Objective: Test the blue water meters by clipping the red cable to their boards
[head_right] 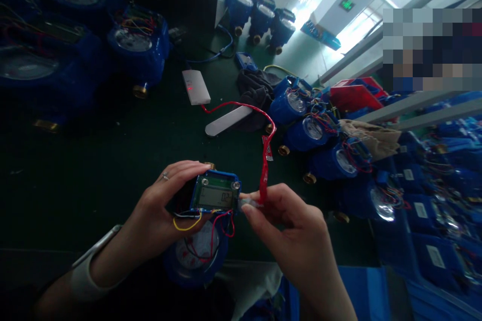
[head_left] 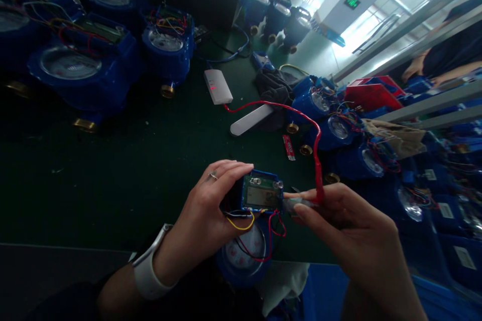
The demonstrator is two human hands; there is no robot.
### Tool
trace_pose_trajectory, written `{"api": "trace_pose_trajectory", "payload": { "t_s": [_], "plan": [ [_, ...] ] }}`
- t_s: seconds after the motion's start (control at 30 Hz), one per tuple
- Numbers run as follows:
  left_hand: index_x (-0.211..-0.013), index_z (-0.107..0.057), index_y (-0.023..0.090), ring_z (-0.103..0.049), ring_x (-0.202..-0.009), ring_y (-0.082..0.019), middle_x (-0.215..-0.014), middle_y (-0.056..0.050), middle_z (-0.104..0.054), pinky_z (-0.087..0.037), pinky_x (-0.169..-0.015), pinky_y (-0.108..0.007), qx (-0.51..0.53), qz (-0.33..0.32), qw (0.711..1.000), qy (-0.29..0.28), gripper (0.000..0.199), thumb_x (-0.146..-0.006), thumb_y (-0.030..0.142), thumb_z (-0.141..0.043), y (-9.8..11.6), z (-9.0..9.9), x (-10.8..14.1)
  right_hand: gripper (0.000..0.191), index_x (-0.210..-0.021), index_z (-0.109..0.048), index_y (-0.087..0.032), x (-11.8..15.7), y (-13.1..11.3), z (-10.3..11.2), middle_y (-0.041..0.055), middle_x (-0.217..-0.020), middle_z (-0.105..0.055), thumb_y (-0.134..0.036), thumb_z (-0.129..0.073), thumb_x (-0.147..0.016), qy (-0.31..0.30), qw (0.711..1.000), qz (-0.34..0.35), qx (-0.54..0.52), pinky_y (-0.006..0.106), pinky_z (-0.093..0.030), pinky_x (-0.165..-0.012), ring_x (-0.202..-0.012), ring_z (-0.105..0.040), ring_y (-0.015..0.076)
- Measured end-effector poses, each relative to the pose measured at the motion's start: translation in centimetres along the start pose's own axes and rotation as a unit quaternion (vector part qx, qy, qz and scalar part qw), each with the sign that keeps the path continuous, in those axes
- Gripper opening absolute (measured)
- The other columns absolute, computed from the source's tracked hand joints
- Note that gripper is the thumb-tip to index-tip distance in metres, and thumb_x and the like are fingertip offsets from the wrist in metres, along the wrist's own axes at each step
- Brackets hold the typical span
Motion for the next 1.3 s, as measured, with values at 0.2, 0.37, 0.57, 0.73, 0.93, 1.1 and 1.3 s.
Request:
{"api": "trace_pose_trajectory", "payload": {
  "t_s": [0.2,0.37,0.57,0.73,0.93,1.1,1.3],
  "plan": [
    [-0.133,-0.052,0.016,-0.044,-0.125,-0.016,-0.132,-0.002,-0.051,-0.034,-0.109,-0.024,-0.001,0.002,1.0,-0.001,0.05,-0.088,0.015,-0.072,-0.1,0.5,0.0,0.014,-0.112,-0.054,-0.013,-0.1,2.7,2.9,0.0053,-0.101,-0.063,-0.023,-0.054,-0.104,0.141,0.988,-0.036,-0.049,0.018,-0.06,-0.072,-0.089,-0.067,0.0117],
    [-0.138,-0.049,0.026,-0.046,-0.126,-0.016,-0.136,0.002,-0.049,-0.034,-0.112,-0.025,-0.014,0.028,0.999,-0.018,0.051,-0.091,0.024,-0.071,-0.9,1.2,0.4,0.055,-0.125,-0.062,-0.007,-0.4,8.5,2.9,0.0133,-0.113,-0.058,-0.052,-0.044,-0.099,0.137,0.974,-0.098,0.152,0.042,-0.057,-0.081,-0.1,-0.061,0.0247],
    [-0.145,-0.042,0.035,-0.042,-0.131,-0.018,-0.142,0.002,-0.043,-0.034,-0.114,-0.031,-0.075,0.033,0.996,-0.031,0.056,-0.096,0.038,-0.068,-0.9,1.3,0.6,0.019,-0.104,-0.073,-0.014,1.4,9.9,-2.9,0.0064,-0.105,-0.058,-0.018,-0.072,-0.085,0.041,0.965,-0.137,0.221,0.036,-0.052,-0.081,-0.096,-0.057,0.0209],
    [-0.15,-0.037,0.038,-0.04,-0.133,-0.022,-0.146,0.0,-0.04,-0.034,-0.115,-0.037,-0.072,0.036,0.995,-0.062,0.07,-0.093,0.06,-0.072,-0.8,0.9,0.6,0.013,-0.096,-0.072,-0.01,2.3,10.6,-5.1,0.0063,-0.097,-0.058,-0.006,-0.061,-0.09,-0.001,0.966,-0.163,0.199,0.032,-0.049,-0.073,-0.087,-0.057,0.0181],
    [-0.149,-0.042,0.035,-0.03,-0.139,-0.016,-0.148,0.003,-0.037,-0.024,-0.117,-0.023,-0.091,0.013,0.995,-0.037,0.049,-0.106,0.057,-0.053,1.5,2.0,-0.2,0.013,-0.093,-0.068,-0.006,3.9,10.4,-1.0,0.0074,-0.09,-0.058,-0.011,-0.056,-0.094,0.16,0.971,-0.092,0.15,0.025,-0.045,-0.063,-0.078,-0.057,0.0152],
    [-0.133,-0.058,0.025,-0.054,-0.114,-0.01,-0.131,0.003,-0.054,-0.04,-0.102,-0.016,-0.113,-0.039,0.992,-0.044,0.029,-0.104,0.03,-0.06,5.6,0.8,-3.3,0.012,-0.102,-0.059,-0.01,3.7,5.1,0.6,-0.0001,-0.085,-0.058,-0.019,-0.051,-0.104,0.256,0.965,0.019,0.055,0.011,-0.042,-0.056,-0.068,-0.054,0.0032],
    [-0.105,-0.067,0.01,-0.065,-0.087,-0.008,-0.096,0.0,-0.066,-0.05,-0.078,-0.006,0.125,0.002,0.984,-0.126,0.009,-0.095,0.011,-0.069,7.1,-2.8,-6.9,0.008,-0.101,-0.054,-0.011,1.3,-0.7,0.5,-0.0007,-0.094,-0.054,-0.004,-0.056,-0.096,0.315,0.939,0.137,0.03,0.01,-0.041,-0.072,-0.083,-0.051,0.0007]
  ]
}}
Point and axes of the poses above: each hand's wrist, its own x-axis away from the middle knuckle, its own z-axis out of the back of the hand, y = z × x, the point moved 5 cm from there along -x, towards the middle knuckle
